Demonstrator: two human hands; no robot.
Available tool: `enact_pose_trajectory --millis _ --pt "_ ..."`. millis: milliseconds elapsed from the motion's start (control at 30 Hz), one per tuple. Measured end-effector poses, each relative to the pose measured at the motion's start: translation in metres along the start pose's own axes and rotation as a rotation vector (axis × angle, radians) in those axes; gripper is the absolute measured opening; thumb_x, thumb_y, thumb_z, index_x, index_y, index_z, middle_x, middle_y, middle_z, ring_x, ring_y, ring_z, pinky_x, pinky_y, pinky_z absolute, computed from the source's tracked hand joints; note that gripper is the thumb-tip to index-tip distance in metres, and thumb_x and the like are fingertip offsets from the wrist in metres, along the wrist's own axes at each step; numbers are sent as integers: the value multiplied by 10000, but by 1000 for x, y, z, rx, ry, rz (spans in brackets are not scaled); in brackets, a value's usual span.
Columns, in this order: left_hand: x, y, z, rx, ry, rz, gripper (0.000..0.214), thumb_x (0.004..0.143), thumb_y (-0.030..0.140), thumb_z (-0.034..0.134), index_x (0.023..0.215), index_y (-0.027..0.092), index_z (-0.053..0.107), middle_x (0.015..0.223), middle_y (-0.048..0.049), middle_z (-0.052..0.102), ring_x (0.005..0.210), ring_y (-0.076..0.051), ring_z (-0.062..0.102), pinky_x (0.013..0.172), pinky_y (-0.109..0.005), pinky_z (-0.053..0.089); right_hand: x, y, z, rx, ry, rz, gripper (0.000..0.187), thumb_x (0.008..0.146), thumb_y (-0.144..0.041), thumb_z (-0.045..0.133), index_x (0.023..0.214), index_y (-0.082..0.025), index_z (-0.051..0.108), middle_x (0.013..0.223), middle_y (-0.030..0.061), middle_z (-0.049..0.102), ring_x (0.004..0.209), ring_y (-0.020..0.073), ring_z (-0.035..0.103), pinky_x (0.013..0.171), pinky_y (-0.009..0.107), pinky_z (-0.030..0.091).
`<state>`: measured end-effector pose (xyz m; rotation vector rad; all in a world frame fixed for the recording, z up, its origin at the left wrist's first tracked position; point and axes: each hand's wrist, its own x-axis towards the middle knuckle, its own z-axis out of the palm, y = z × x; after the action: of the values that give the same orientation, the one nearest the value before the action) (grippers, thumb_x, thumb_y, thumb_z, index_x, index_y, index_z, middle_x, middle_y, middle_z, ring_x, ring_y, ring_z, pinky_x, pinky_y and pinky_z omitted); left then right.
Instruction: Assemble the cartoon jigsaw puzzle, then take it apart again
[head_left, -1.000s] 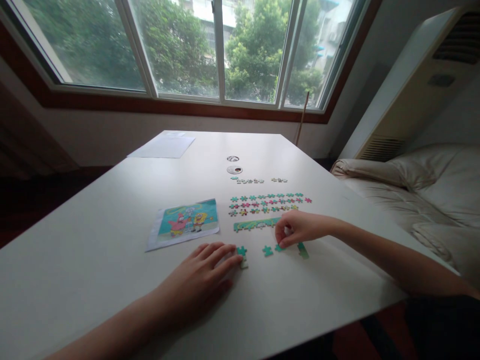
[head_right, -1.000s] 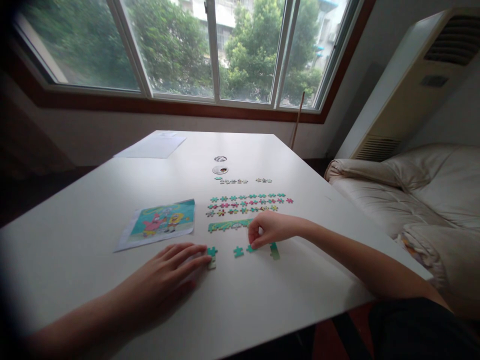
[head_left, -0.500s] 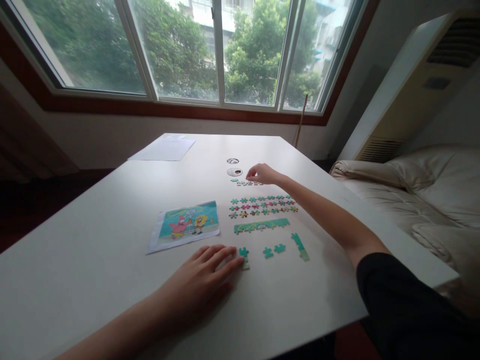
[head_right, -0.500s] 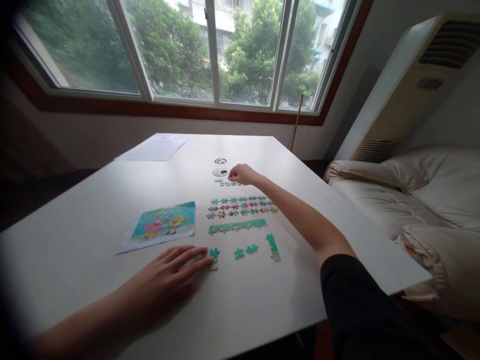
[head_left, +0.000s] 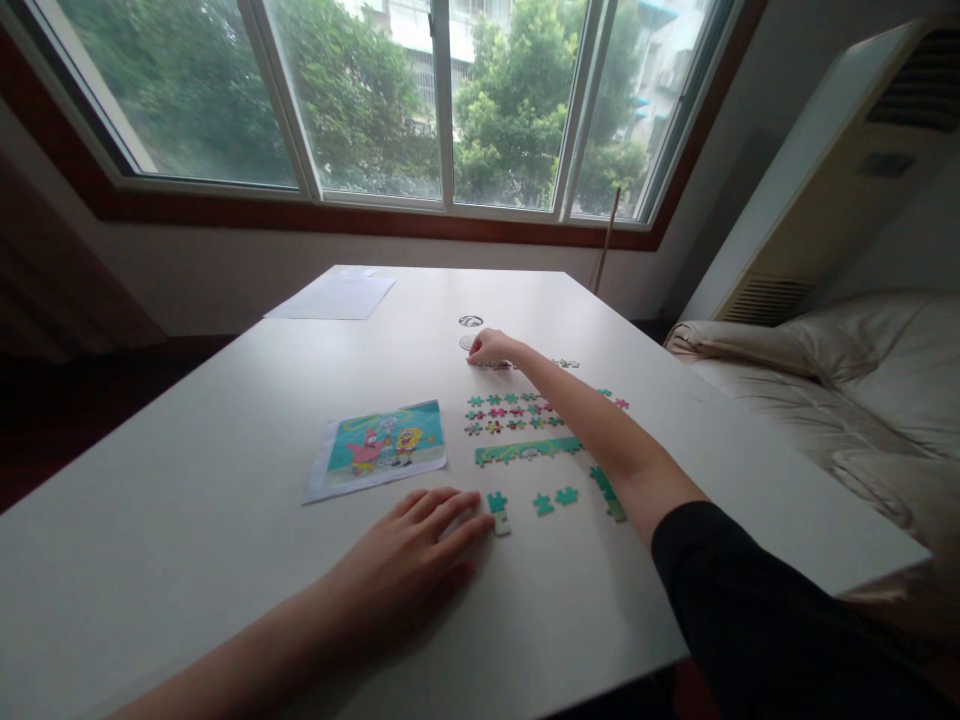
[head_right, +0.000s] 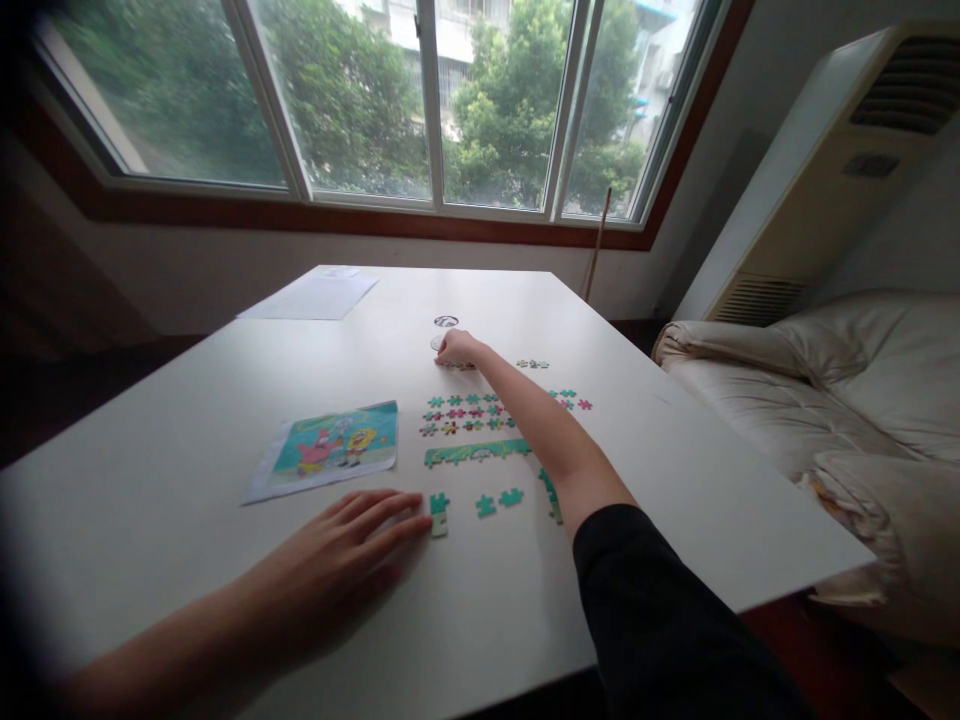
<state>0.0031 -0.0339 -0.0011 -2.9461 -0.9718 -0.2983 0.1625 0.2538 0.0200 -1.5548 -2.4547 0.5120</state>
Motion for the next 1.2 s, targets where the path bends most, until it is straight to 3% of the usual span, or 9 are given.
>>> enact_pose_trajectory --millis 133,267,467,567,667,900,1033,1200 --pt "0 0 -1 2 -4 5 390 866 178 440 1254 217 449 1237 -98 526 1077 -256 503 890 -417 439 -8 -1 -4 62 19 -66 147 689 -174 659 825 -120 678 799 44 672 714 109 573 627 191 414" --pt "0 -1 -1 14 -6 12 401 875 184 433 1272 242 437 1240 -99 517 1090 -264 495 887 -433 440 -41 -2 -9 153 42 -188 234 758 -260 612 943 -119 638 820 27 634 696 80 540 622 190 403" --pt "2 0 -1 44 0 14 389 869 199 457 1256 239 451 1217 -103 533 1059 -270 518 861 -443 453 -155 2 -27 336 -157 -497 264 769 -356 621 901 -130 653 695 2 603 655 86 524 612 213 408" --pt "2 1 -1 70 15 39 373 872 196 445 1243 227 463 1211 -110 541 1046 -272 530 847 -441 457 -211 1 -31 334 -291 -540 220 763 -343 637 845 -139 658 753 20 641 685 92 536 648 219 426" --pt "3 1 -3 98 22 65 355 881 201 430 1232 224 476 1199 -108 550 1034 -263 537 840 -421 458 -244 -3 -29 324 -371 -545 179 745 -303 664 827 -144 658 775 23 656 712 98 542 667 210 431" --pt "6 2 -6 137 51 67 300 881 224 437 1169 223 522 1170 -82 587 1028 -255 544 869 -425 430 -254 -2 -19 206 -370 -533 168 734 -272 682 842 -142 675 685 5 588 674 100 527 663 209 415" --pt "9 4 -7 96 72 73 256 878 207 434 1106 196 549 1144 -77 601 1007 -246 550 862 -417 432 -251 14 -26 179 -275 -469 223 797 -333 608 911 -150 666 705 5 565 659 96 512 634 204 406" --pt "11 9 1 7 133 -18 260 859 178 440 1090 203 556 1090 -72 609 966 -233 557 828 -408 456 -251 31 -32 134 -242 -415 208 828 -331 560 847 -150 662 711 11 574 647 97 504 617 206 397"
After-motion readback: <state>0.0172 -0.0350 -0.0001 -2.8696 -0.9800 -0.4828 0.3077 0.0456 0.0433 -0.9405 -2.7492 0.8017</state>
